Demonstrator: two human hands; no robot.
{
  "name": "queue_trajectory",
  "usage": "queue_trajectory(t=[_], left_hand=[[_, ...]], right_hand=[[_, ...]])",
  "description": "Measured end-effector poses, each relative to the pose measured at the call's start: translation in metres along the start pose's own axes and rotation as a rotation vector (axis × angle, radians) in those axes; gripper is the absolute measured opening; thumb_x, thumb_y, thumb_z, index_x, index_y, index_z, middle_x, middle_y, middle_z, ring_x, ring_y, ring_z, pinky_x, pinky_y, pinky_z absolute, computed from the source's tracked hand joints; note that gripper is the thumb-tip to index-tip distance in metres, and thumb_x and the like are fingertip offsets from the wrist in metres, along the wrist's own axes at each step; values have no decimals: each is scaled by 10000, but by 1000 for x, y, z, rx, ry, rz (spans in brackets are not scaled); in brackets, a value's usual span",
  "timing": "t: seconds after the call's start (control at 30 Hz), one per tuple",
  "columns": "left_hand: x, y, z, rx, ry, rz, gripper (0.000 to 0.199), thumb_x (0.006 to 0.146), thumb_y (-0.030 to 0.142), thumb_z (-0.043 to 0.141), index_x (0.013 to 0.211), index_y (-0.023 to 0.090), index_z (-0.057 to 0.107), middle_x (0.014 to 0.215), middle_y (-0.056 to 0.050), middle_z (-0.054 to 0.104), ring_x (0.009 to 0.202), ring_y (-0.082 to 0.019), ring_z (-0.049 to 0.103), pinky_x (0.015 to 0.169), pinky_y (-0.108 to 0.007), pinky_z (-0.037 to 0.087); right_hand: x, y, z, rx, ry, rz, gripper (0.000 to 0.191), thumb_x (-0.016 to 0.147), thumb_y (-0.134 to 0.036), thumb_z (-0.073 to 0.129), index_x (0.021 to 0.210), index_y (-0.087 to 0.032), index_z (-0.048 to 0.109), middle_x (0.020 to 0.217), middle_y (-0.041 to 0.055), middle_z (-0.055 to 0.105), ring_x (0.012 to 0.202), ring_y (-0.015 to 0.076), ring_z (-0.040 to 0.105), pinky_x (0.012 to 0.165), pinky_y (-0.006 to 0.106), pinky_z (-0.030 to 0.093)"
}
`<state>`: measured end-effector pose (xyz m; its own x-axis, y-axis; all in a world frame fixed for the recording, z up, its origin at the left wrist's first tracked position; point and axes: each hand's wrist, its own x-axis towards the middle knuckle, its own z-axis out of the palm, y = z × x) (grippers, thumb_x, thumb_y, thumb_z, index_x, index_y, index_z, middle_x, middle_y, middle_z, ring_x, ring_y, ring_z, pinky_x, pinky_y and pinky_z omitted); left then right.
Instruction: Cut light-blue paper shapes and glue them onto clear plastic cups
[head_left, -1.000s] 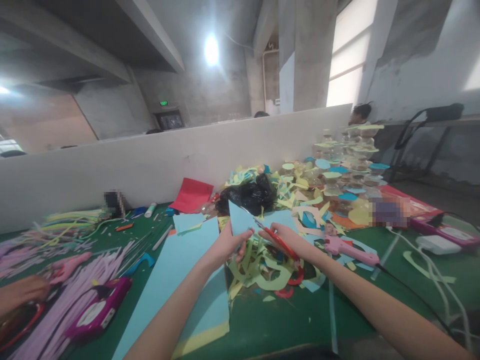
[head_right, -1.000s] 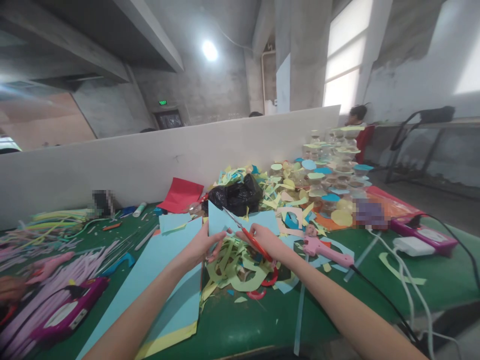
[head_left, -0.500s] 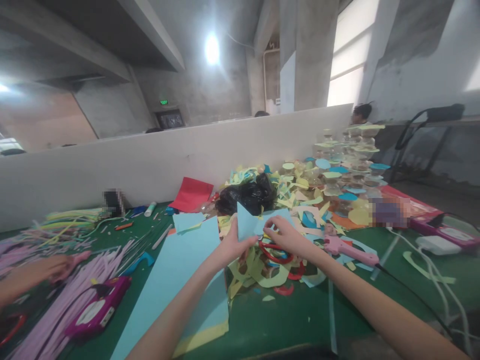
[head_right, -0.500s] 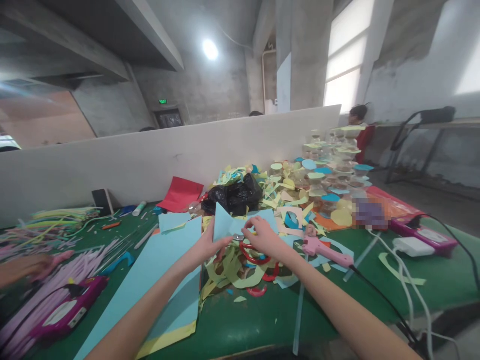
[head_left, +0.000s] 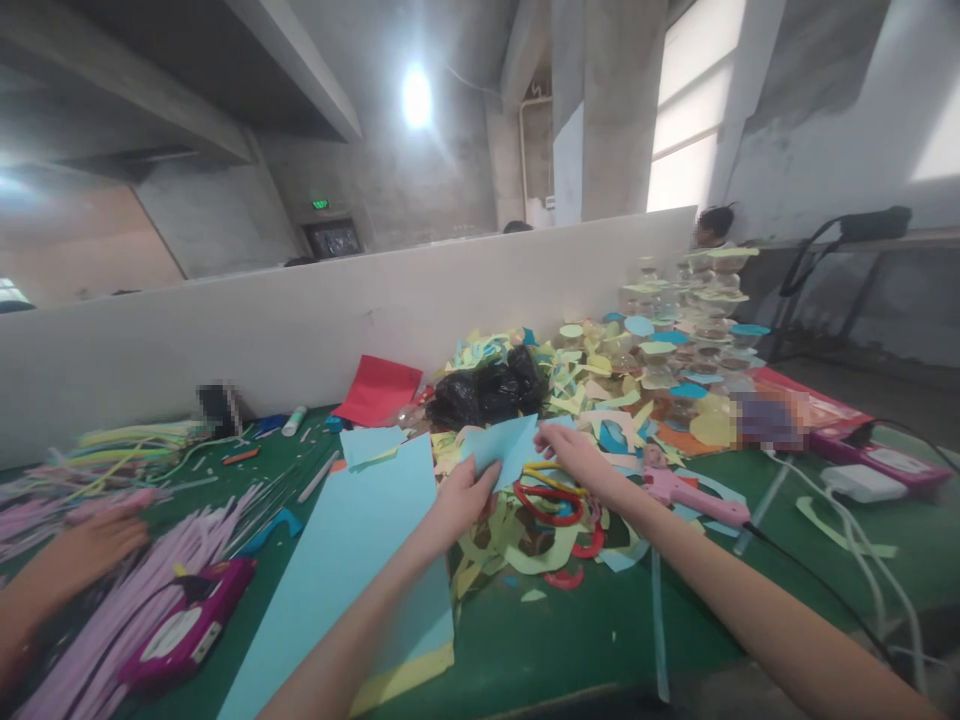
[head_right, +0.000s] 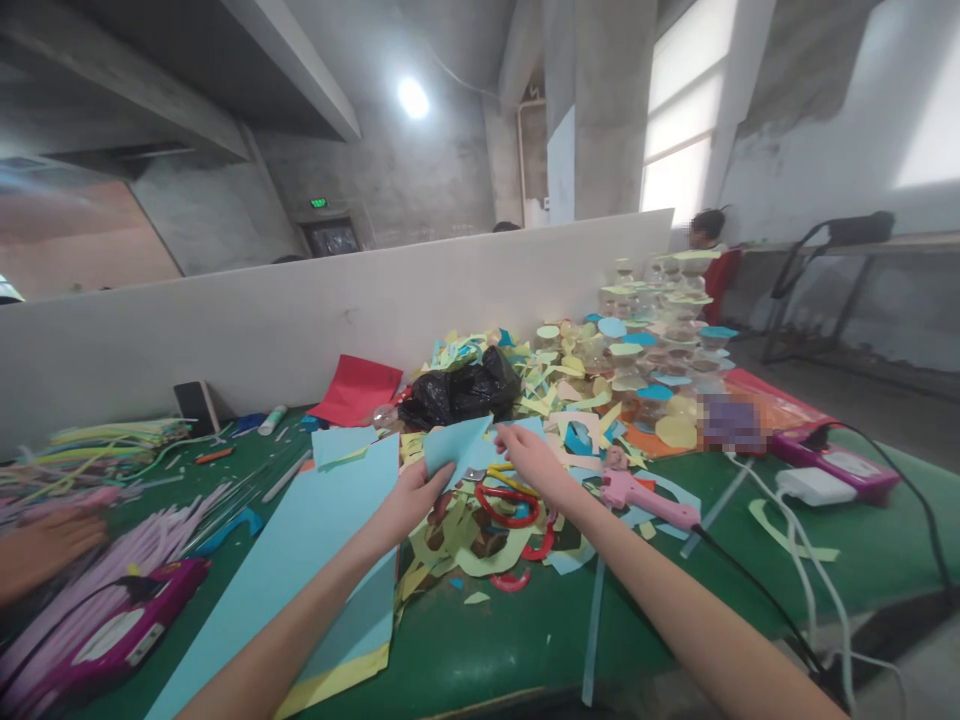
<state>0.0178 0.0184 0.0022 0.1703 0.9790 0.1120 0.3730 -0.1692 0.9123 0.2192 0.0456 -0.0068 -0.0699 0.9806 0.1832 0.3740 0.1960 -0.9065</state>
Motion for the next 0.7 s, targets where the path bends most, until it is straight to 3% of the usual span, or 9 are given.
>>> queue_trajectory(t=[0.07,0.13,0.23,0.33,0.43,0.57,0.7], left_hand=[[2,0,-1,24,-15,0,345,812,493,548,641,213,440,415,61,465,391,-118,448,463,-243,374],[4,-1,-3,28,6,19,323,828,483,531,681,211,439,452,60,481,414,-122,465,477,-246,383],[5,-3,-4,23,45,43,295,832,474,533,737,199,483,517,45,523,478,-139,511,513,-256,409],[6,-3,-4,39,78,71,277,828,458,543,809,182,551,616,12,594,593,-173,580,592,-280,457],[7,-3,-5,59,125,99,284,815,436,570,898,167,606,750,-32,662,755,-215,624,693,-310,484],[9,-6,-6,42,149,129,332,814,415,579,1030,167,622,956,-76,703,923,-250,634,820,-346,479],[11,-8,-7,0,148,141,361,831,417,561,1092,170,596,1088,-94,690,981,-251,632,867,-357,471]], right_hand=[[0,8,-3,-396,136,-45,339,908,-430,423,981,-156,610,1049,144,639,998,293,582,857,407,433],[-1,15,-4,-713,220,-33,348,887,-381,486,1112,-136,586,1179,195,588,1102,349,528,888,441,394],[-4,20,-2,-924,218,28,484,895,-385,502,1280,-92,497,1251,254,552,1135,386,514,887,463,370],[-4,23,1,-955,182,84,600,916,-411,485,1390,-58,378,1201,269,594,1121,396,535,873,467,366],[-2,23,-1,-920,177,95,589,920,-347,484,1413,-63,333,1218,258,594,1121,390,542,846,443,378],[2,21,-6,-758,167,50,465,888,-172,433,1345,-92,399,1119,200,643,1031,327,584,788,373,393],[4,13,-8,-468,277,-139,294,891,-208,379,1128,-138,537,1028,147,630,980,277,565,829,363,406]])
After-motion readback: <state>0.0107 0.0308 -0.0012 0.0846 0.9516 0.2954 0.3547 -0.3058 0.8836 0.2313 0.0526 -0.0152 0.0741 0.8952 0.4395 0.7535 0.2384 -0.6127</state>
